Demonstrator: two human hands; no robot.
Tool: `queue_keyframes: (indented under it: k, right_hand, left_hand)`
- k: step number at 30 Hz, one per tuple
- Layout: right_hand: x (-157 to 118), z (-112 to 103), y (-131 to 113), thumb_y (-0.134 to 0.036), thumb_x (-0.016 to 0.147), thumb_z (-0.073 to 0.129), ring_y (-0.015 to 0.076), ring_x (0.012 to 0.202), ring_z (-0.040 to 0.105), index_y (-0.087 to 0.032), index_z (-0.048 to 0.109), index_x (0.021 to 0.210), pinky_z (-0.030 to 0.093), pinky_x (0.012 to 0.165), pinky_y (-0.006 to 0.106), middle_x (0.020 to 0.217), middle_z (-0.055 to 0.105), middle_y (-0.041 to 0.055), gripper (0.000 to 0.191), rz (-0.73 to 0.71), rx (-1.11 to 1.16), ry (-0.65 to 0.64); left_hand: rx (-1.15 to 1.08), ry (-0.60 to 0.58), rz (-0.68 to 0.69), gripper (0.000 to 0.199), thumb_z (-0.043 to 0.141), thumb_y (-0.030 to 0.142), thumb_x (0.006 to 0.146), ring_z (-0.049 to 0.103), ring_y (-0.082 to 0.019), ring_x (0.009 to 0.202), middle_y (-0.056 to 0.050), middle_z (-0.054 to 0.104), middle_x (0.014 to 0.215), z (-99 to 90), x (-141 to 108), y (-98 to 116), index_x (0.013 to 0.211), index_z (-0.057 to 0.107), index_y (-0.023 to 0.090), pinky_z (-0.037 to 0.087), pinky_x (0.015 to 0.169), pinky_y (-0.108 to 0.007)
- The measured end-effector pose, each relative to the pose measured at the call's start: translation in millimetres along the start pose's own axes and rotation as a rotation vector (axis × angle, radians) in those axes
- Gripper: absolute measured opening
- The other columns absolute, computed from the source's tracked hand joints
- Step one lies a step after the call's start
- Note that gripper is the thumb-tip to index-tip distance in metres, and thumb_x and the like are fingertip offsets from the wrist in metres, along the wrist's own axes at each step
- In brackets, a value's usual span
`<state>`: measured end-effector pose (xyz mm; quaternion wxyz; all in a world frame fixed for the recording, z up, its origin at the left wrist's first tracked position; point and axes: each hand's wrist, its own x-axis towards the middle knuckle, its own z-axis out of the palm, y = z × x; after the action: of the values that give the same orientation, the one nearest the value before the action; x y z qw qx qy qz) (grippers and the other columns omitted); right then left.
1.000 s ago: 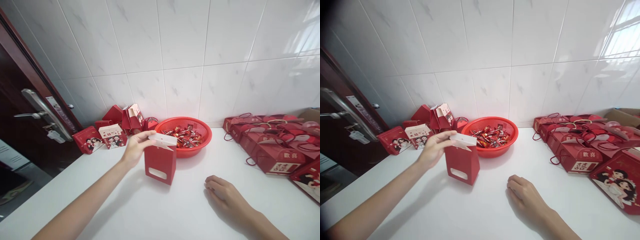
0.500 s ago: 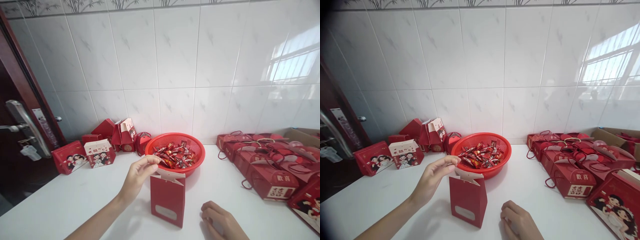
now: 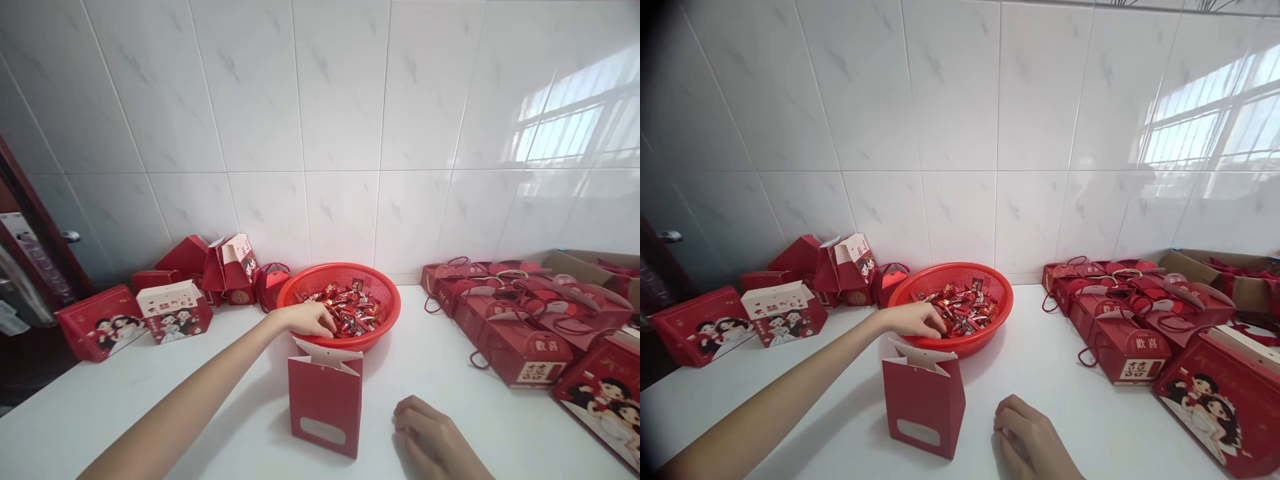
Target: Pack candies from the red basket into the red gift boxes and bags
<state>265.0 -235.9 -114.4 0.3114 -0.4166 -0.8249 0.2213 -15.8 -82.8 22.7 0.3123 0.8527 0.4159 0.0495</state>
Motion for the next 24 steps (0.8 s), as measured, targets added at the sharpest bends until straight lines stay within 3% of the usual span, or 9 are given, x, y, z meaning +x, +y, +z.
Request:
queue_keyframes:
  k: [6, 10, 15, 20, 24]
  right_hand:
    - [-2.6, 1.0, 3.5, -0.016, 0.093, 0.041, 0.0141, 0.072, 0.06, -0.022, 0.053, 0.084, 0.05, 0.066, 0.025, 0.093, 0.063, 0.0045, 0.017, -0.001, 0.039, -0.01]
    - [-2.5, 1.9, 4.7, -0.013, 0.091, 0.043, 0.0131, 0.07, 0.059, -0.022, 0.053, 0.082, 0.049, 0.062, 0.023, 0.093, 0.064, 0.0044, 0.016, -0.019, 0.048, -0.005]
    - [-2.9, 0.8, -2.5, -0.015, 0.091, 0.043, 0.0131, 0.072, 0.06, -0.022, 0.053, 0.08, 0.05, 0.066, 0.024, 0.096, 0.064, 0.0046, 0.016, 0.026, 0.054, 0.005]
    - [-5.2, 1.2, -5.3, -0.016, 0.093, 0.042, 0.0128, 0.071, 0.06, -0.022, 0.053, 0.081, 0.049, 0.067, 0.025, 0.1, 0.064, 0.0049, 0.017, 0.065, 0.065, -0.01]
    - [-4.5, 0.0, -7.3, -0.016, 0.092, 0.042, 0.0138, 0.073, 0.059, -0.022, 0.054, 0.081, 0.048, 0.067, 0.026, 0.097, 0.064, 0.0045, 0.018, 0.076, 0.072, -0.006]
  left_hand:
    - [0.353, 0.032, -0.126, 0.069, 0.076, 0.038, 0.057, 0.068, -0.033, 0.1, -0.012, 0.075, 0.113, 4.9, 23.7, 8.7, 0.124, 0.069, 0.024, 0.05, 0.071, -0.029]
    - [0.498, -0.027, -0.166, 0.052, 0.073, 0.038, 0.062, 0.068, -0.037, 0.096, -0.017, 0.074, 0.106, 11.9, 33.7, 17.1, 0.109, 0.071, 0.018, 0.049, 0.071, -0.035]
    - [0.528, -0.046, -0.169, 0.037, 0.069, 0.036, 0.067, 0.068, -0.036, 0.092, -0.016, 0.073, 0.104, 18.6, 42.1, 19.0, 0.1, 0.067, 0.019, 0.049, 0.07, -0.036]
    - [0.525, 0.02, -0.154, 0.032, 0.069, 0.031, 0.068, 0.068, -0.034, 0.095, -0.012, 0.073, 0.104, 22.3, 43.2, 8.2, 0.098, 0.068, 0.021, 0.048, 0.071, -0.034]
    - [0.389, 0.107, -0.152, 0.041, 0.07, 0.022, 0.063, 0.069, -0.031, 0.088, -0.008, 0.075, 0.093, 24.4, 41.5, 3.1, 0.103, 0.072, 0.021, 0.047, 0.067, -0.031]
